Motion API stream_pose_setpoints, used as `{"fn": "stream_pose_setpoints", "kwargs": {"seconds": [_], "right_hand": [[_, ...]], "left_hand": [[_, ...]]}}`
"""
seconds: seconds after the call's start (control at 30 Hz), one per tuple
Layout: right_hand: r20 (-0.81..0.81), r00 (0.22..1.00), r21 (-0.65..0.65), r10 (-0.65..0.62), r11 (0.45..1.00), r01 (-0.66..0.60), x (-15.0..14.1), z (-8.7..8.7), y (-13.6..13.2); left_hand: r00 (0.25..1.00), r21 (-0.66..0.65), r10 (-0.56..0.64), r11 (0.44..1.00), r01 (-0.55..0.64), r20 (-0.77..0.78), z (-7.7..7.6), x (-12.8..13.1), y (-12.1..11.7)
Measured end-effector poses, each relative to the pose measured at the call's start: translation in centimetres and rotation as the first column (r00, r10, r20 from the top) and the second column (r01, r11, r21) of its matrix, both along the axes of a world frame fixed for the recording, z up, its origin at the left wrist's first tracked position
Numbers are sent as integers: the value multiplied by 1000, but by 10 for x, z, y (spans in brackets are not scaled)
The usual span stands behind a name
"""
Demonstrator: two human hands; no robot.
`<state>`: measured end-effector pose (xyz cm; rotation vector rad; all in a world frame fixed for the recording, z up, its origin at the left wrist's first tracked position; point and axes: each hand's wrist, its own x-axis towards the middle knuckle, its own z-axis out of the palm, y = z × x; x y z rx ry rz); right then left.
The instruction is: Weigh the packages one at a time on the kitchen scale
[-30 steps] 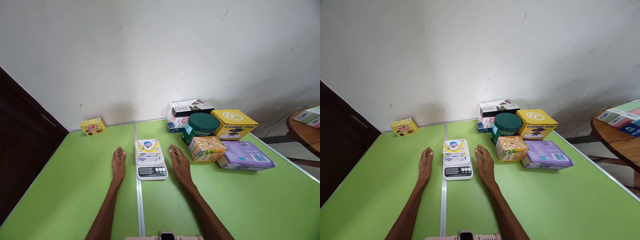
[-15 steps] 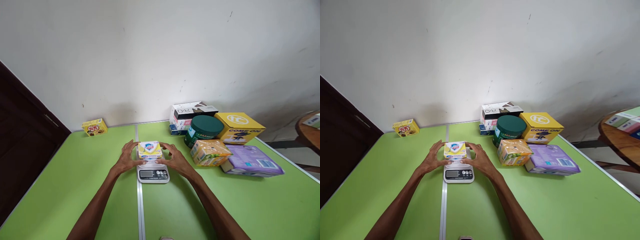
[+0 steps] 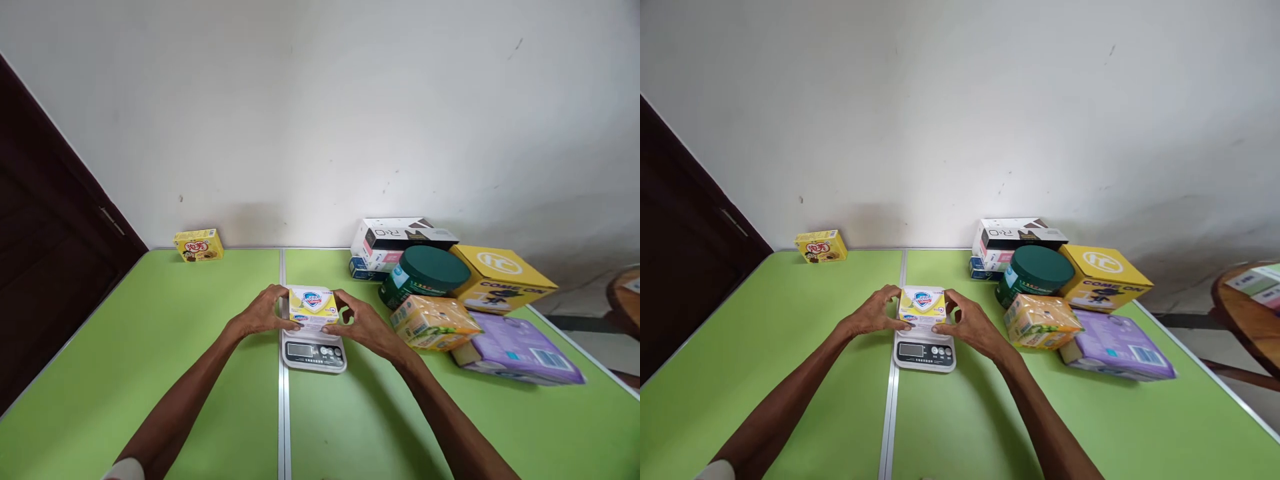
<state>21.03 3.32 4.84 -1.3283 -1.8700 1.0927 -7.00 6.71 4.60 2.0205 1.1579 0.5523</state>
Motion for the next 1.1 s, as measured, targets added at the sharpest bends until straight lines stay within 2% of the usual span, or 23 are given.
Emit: {"fn": "stream_pose_setpoints", "kwargs": {"seconds": [0.17, 0.27, 0.33, 0.4, 0.5, 0.6, 0.7, 0.8, 0.87, 1.0, 1.1], "right_hand": [[68, 998, 44, 5, 999, -8, -19, 21, 10], [99, 995, 98, 32, 994, -42, -50, 34, 35], [77, 993, 119, 88, 988, -97, -77, 35, 58], [43, 989, 100, 138, 985, -142, -108, 29, 83], [11, 985, 34, 170, 985, -171, -152, 11, 114], [-1, 986, 5, 167, 986, -167, -185, -9, 133], [-10, 990, -5, 142, 990, -142, -203, -23, 143], [-11, 993, -4, 118, 993, -118, -208, -32, 152], [-6, 995, 2, 100, 995, -100, -209, -36, 159], [11, 999, 34, 38, 999, -38, -208, -40, 179], [24, 1000, 63, -14, 998, 13, -210, -42, 199]], "left_hand": [[995, 36, -11, 999, 8, 97, 17, -18, 2], [992, 65, 55, 996, -63, 115, 25, -48, 12], [987, 37, 120, 991, -125, 108, 23, -72, 22], [974, -21, 189, 982, -188, 123, 14, -97, 34], [948, -108, 270, 961, -254, 172, -3, -130, 52], [930, -144, 304, 950, -279, 207, -20, -153, 67], [906, -152, 352, 934, -323, 235, -32, -167, 76], [857, -119, 455, 890, -440, 242, -44, -170, 79], [805, -79, 542, 838, -541, 242, -55, -162, 77], [683, 36, 674, 704, -710, 281, -79, -127, 74], [673, 113, 670, 677, -727, 314, -90, -102, 77]]}}
